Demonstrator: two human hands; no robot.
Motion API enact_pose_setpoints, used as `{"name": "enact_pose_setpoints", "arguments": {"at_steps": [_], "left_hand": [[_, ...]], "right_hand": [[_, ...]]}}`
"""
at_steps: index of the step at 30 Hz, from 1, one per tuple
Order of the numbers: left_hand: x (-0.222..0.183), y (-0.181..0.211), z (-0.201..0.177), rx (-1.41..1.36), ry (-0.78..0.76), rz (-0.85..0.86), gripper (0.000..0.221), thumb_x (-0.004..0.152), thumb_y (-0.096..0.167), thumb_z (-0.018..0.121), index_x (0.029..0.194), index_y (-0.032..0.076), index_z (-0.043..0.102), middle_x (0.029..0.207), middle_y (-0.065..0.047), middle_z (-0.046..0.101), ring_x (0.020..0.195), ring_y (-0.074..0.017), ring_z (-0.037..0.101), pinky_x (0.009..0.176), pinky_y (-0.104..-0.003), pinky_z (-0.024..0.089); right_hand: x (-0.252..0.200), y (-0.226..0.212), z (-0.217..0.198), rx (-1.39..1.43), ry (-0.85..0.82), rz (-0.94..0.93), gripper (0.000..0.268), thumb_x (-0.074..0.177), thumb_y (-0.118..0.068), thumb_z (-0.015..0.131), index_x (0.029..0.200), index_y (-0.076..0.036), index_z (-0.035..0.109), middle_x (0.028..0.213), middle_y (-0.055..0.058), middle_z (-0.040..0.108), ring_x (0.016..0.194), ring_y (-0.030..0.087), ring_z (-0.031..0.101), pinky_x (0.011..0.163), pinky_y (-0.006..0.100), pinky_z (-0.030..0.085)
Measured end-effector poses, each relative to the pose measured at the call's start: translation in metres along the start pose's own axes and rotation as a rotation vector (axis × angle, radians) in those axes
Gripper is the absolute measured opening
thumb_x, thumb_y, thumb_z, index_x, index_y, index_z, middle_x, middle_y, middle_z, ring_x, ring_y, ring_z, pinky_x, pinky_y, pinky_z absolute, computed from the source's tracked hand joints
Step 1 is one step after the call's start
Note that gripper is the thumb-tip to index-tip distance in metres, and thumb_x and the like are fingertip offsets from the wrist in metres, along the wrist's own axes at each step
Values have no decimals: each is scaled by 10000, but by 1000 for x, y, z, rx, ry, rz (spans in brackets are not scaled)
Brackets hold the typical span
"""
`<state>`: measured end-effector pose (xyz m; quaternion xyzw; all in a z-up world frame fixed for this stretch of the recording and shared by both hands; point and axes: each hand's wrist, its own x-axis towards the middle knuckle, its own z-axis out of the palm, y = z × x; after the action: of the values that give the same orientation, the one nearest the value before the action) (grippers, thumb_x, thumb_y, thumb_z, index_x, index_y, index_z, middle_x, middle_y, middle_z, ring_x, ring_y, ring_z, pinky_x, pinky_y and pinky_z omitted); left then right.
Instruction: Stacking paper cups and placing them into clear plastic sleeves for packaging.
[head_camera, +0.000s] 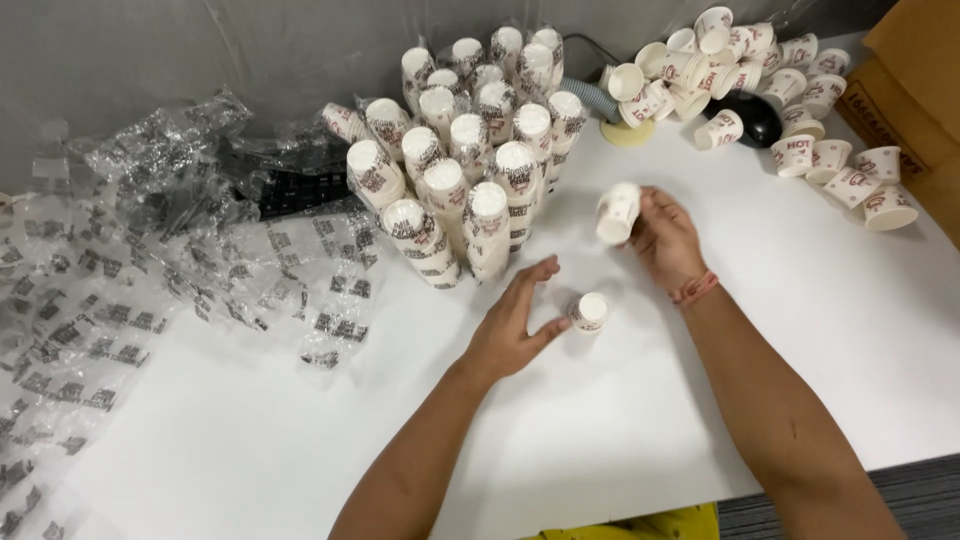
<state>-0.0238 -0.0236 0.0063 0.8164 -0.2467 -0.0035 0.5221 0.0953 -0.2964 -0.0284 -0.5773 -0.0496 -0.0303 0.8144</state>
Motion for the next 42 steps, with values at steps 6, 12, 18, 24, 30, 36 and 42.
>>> {"name": "enact_pose_setpoints", "arguments": {"at_steps": [6, 12, 18, 24, 30, 36, 42], "left_hand": [[-1, -4, 3, -303, 171, 77, 828, 941, 160, 745, 1607, 119, 254, 1581, -181, 399, 1370, -303, 541, 1135, -437, 501], [-5, -12, 7, -299, 256, 297, 603, 971, 128, 730, 1494, 111, 430, 1572, -169, 485, 1469, -290, 499, 1219, -431, 454], [-9, -19, 8, -328, 271, 184, 551, 869, 278, 846, 1286, 83, 544, 1297, -106, 668, 1171, -210, 691, 1013, -336, 576], [-7, -6, 4, -31, 286, 210, 660, 695, 349, 957, 1201, 49, 657, 1130, -95, 720, 1033, -210, 726, 882, -340, 600], [-10, -12, 8, -262, 268, 249, 673, 791, 277, 923, 1335, 26, 618, 1233, -100, 678, 1129, -195, 706, 951, -334, 608], [-9, -21, 10, -455, 278, 138, 582, 844, 129, 894, 1332, -13, 610, 1267, -95, 654, 1169, -173, 684, 1019, -322, 615], [-9, -29, 14, -613, 412, 145, 610, 860, 57, 872, 1385, -17, 569, 1319, -93, 635, 1223, -176, 659, 1067, -333, 586]], "right_hand": [[-54, 5, 39, 248, -444, 267, 261, 1111, -203, 574, 1265, 7, 599, 1055, 70, 692, 854, 132, 623, 796, 301, 533], [-75, -15, 62, -91, -609, 149, 302, 1041, -198, 619, 1292, -44, 557, 1134, 44, 696, 1045, 108, 635, 940, 287, 503], [-106, -66, 94, -885, -400, -627, 510, 843, -276, 804, 1269, -87, 597, 1240, 86, 674, 1166, 249, 575, 1091, 417, 356], [-121, -57, 96, -895, -510, -677, 543, 841, -230, 835, 1302, -74, 593, 1316, 129, 646, 1143, 276, 612, 1014, 417, 447], [-114, -43, 80, -536, -496, -447, 408, 958, -76, 738, 1324, -62, 557, 1373, 132, 631, 1293, 241, 641, 1084, 366, 539], [-109, -38, 62, -201, -395, -277, 390, 1036, -134, 684, 1378, -43, 521, 1397, 143, 618, 1271, 198, 619, 1082, 351, 543], [-95, -68, 53, -527, -311, -581, 425, 1047, -272, 633, 1403, -61, 537, 1346, 129, 633, 1191, 188, 647, 1035, 315, 546]]}}
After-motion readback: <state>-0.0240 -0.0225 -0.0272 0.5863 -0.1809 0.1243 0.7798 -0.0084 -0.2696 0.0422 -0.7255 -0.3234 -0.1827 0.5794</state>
